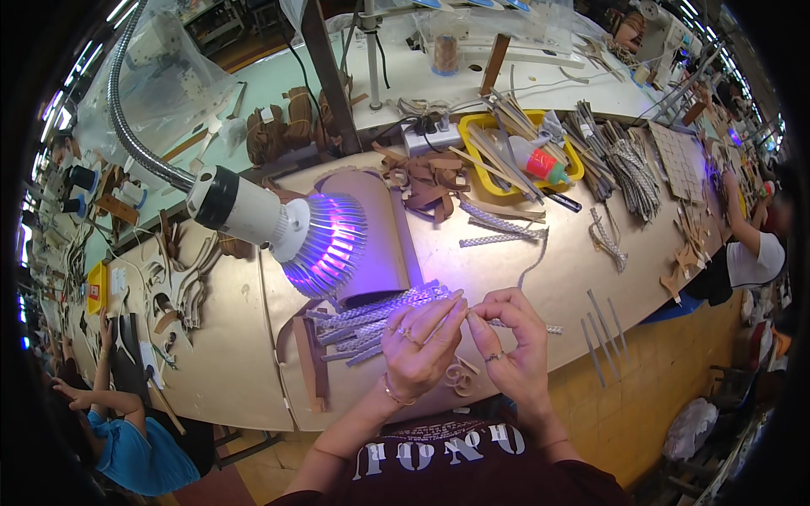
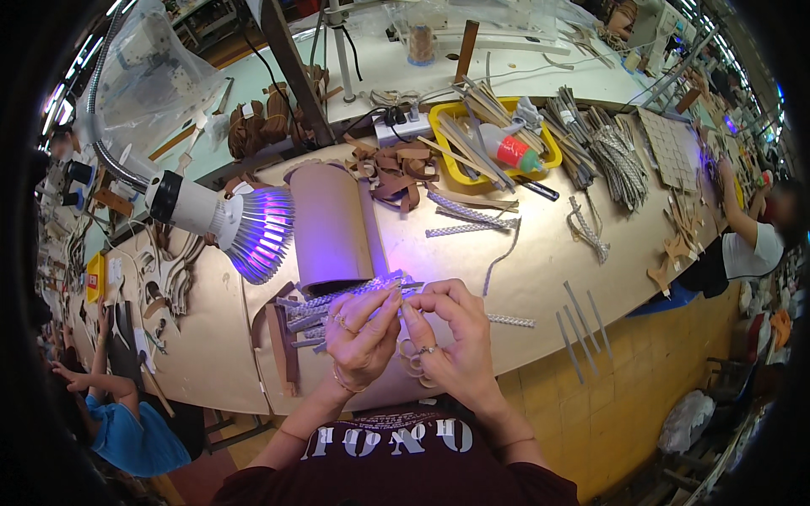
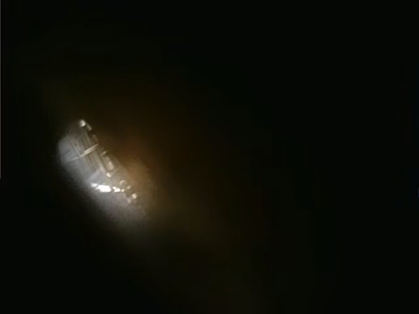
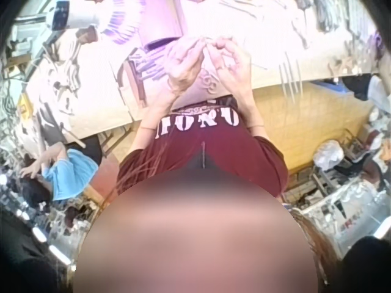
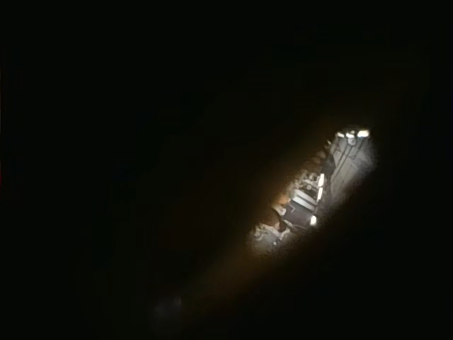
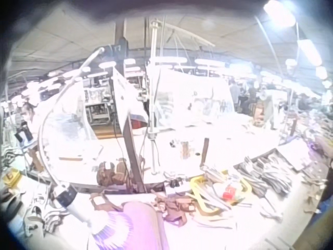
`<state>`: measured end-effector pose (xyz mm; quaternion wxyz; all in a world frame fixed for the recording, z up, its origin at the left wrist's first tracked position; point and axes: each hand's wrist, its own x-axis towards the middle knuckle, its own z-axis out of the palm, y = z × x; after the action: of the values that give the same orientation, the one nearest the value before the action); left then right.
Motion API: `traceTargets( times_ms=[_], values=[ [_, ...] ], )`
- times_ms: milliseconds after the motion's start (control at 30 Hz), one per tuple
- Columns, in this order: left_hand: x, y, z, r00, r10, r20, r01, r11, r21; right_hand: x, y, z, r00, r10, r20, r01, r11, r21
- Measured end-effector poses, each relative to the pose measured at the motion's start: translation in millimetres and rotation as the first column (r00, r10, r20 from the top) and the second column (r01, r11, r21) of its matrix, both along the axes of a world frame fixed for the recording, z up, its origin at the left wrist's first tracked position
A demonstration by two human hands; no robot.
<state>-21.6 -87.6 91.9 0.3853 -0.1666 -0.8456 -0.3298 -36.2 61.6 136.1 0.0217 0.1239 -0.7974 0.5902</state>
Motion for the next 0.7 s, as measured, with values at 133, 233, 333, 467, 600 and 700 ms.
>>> traceTargets(
  times_ms=[133, 233, 333, 467, 600, 700],
  values=[
    [0.1, 1.1, -3.2, 1.000, -0.006, 0.000, 0.006, 1.000, 0.026, -0.8, 0.5, -1.4, 1.000, 0.011, 0.013, -0.011, 1.000, 0.018],
    [-0.7, 3.6, -4.9, 0.999, -0.029, 0.013, 0.028, 0.996, 0.088, -2.8, 2.0, -2.8, 0.999, 0.035, -0.018, -0.034, 0.998, 0.044],
    [-0.5, 8.6, -3.5, 0.994, -0.078, 0.071, 0.061, 0.973, 0.222, -4.0, 3.6, -4.0, 0.998, 0.046, -0.043, -0.042, 0.996, 0.073],
    [6.3, 9.4, 3.4, 0.942, -0.230, 0.246, 0.084, 0.868, 0.490, -3.6, 5.5, -4.6, 0.994, 0.072, -0.078, -0.063, 0.991, 0.115],
    [5.7, 1.5, 6.1, 0.849, -0.414, 0.328, 0.095, 0.731, 0.676, -3.6, 3.8, -5.0, 0.981, 0.096, -0.171, -0.068, 0.985, 0.161],
    [5.3, -1.6, 5.2, 0.792, -0.512, 0.333, 0.025, 0.572, 0.820, -3.3, 6.1, -3.8, 0.986, 0.165, -0.026, -0.165, 0.986, 0.017]
  ],
)
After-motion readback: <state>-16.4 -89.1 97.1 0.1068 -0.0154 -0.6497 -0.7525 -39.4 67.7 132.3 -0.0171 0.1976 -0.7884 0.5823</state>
